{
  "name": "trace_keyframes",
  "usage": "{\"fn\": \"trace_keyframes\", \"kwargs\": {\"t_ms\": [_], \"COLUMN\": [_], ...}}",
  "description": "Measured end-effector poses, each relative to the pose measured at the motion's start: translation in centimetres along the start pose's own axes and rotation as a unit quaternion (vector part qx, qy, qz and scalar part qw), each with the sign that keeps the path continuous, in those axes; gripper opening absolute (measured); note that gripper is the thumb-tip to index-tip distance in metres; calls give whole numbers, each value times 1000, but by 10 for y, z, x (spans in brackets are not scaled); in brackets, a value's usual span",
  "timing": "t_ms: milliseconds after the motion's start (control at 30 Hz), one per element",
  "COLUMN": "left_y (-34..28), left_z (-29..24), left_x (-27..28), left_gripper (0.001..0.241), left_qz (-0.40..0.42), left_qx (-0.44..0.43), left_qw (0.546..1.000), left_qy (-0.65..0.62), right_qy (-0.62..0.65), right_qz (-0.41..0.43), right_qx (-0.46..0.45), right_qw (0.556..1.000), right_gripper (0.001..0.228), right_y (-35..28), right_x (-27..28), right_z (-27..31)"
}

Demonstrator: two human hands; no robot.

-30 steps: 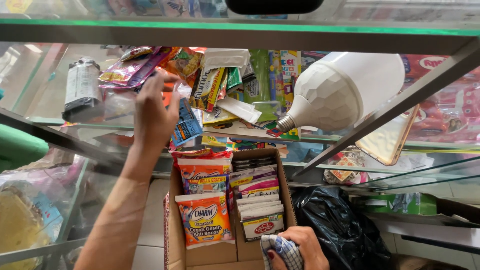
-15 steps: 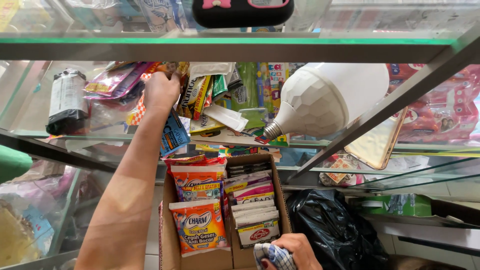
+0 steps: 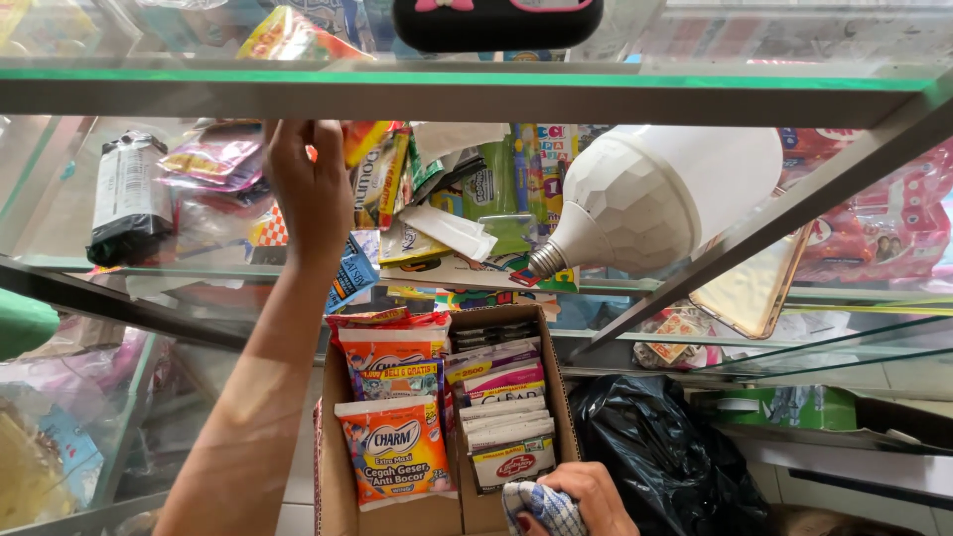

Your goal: Organizing and wiping various small retail products from a glass display shelf into a cardboard box.

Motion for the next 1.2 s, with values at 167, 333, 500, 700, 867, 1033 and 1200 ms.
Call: {"fn": "trace_keyframes", "kwargs": {"t_ms": [167, 333, 500, 700, 867, 1033, 1200], "left_y": [-72, -161, -224, -251, -250, -256, -287], "left_z": [-42, -91, -130, -111, -124, -135, -127], "left_x": [41, 83, 91, 63, 61, 52, 46], "left_gripper": [11, 30, 13, 54, 73, 79, 77], "left_qz": [10, 67, 289, 315, 353, 331, 412], "left_qx": [-14, 112, 103, 417, 552, 536, 386], "left_qw": [999, 986, 925, 695, 544, 609, 712], "left_qy": [-37, -104, -223, -493, -523, -481, -416], "right_qy": [61, 154, 268, 405, 340, 262, -70], "right_qz": [-1, -54, 9, 11, -21, -206, -196], "right_qx": [71, -13, -119, -267, -235, -90, 190], "right_qw": [996, 986, 956, 874, 910, 938, 960], "right_gripper": [40, 42, 60, 49, 50, 71, 54], "right_y": [1, 14, 29, 7, -6, 16, 21], "right_x": [13, 38, 38, 22, 29, 30, 18], "right_z": [-24, -9, 20, 13, -8, 28, 66]}}
Point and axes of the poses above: each hand's wrist, its own y-axis towards the middle knuckle, its own x-axis out of the back of the hand, z = x × y, the point moved 1 cm from there along y, towards the middle knuckle, and after that the axes turned 4 degrees about y, right-handed, at the moved point
